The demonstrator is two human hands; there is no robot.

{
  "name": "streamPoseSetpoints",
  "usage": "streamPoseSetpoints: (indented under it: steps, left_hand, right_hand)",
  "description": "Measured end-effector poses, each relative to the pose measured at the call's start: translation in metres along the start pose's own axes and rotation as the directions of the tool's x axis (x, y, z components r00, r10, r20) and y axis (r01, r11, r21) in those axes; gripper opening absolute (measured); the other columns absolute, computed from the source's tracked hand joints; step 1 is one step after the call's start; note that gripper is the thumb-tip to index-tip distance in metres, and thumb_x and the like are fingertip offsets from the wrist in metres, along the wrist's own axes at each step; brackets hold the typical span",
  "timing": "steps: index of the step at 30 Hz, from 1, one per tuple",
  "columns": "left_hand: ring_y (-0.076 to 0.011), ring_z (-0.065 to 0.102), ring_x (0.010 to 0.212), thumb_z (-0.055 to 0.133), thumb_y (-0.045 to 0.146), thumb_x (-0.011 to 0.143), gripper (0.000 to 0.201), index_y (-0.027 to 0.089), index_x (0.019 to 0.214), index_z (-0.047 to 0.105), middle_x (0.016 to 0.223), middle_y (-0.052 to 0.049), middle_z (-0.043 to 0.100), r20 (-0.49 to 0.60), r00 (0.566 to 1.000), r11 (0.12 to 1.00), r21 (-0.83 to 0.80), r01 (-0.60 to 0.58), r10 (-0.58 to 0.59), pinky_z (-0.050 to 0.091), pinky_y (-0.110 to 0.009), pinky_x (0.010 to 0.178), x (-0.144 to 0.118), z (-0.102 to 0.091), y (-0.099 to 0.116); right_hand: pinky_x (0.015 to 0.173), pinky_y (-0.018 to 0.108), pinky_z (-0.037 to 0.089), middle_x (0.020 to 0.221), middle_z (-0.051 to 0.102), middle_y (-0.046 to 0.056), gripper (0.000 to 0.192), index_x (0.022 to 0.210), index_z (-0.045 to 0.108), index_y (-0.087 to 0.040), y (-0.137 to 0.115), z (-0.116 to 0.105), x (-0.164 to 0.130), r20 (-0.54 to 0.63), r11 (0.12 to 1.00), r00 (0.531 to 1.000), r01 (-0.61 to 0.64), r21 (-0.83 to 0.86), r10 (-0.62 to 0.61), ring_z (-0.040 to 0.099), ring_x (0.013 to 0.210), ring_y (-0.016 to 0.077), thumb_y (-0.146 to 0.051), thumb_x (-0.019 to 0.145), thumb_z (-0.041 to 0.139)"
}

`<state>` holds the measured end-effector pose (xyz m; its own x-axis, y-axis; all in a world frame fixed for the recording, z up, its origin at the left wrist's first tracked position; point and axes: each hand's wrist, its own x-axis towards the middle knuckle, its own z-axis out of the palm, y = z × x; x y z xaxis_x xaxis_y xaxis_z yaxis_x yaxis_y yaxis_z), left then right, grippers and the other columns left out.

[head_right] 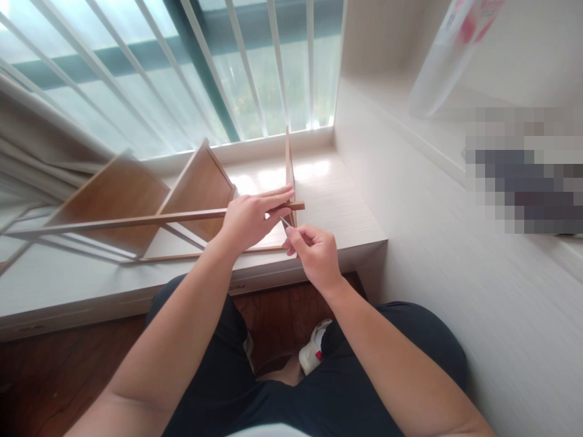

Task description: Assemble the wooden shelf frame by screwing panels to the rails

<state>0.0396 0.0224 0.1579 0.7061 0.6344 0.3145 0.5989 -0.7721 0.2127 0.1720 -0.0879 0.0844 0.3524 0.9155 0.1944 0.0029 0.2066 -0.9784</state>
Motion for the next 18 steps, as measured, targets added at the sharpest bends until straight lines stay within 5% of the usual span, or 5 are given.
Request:
streamPoseSetpoints:
  steps: [6, 10, 18]
  left_hand:
    - [-0.0265, 0.071, 0.116, 0.060, 0.034, 0.104, 0.037, 0.045, 0.138, 0.066, 0.147, 0.011, 0.059, -0.013, 1.000, 1.000, -0.006, 0.008, -0.008, 0.059, -0.040, 0.094, -0.001, 0.002, 0.000]
    - [-0.0264, 0.071, 0.115, 0.059, 0.031, 0.104, 0.036, 0.044, 0.138, 0.067, 0.146, 0.012, 0.059, -0.013, 1.000, 1.000, -0.022, 0.000, 0.000, 0.059, -0.039, 0.093, -0.001, 0.001, 0.000]
    - [-0.0258, 0.068, 0.122, 0.057, 0.031, 0.106, 0.037, 0.044, 0.140, 0.066, 0.148, 0.012, 0.058, 0.005, 1.000, 1.000, -0.003, 0.005, -0.005, 0.057, -0.037, 0.096, 0.000, 0.001, 0.000]
  right_hand:
    - [0.060, 0.030, 0.048, 0.066, 0.063, 0.000, 0.030, 0.092, 0.082, -0.022, 0.001, -0.001, -0.002, -0.080, 0.985, 0.987, 0.129, -0.113, -0.139, 0.056, 0.059, 0.0146, -0.049, 0.094, 0.069]
    - [0.068, 0.032, 0.050, 0.072, 0.061, 0.001, 0.031, 0.111, 0.081, -0.023, 0.003, -0.005, 0.001, 0.002, 0.937, 0.964, 0.259, -0.234, -0.266, 0.057, 0.065, 0.0159, -0.046, 0.098, 0.066]
    - [0.061, 0.030, 0.050, 0.070, 0.066, 0.003, 0.044, 0.103, 0.083, -0.020, 0.012, -0.005, 0.004, 0.070, 0.942, 0.977, 0.214, -0.260, -0.203, 0.057, 0.057, 0.0155, -0.060, 0.093, 0.066]
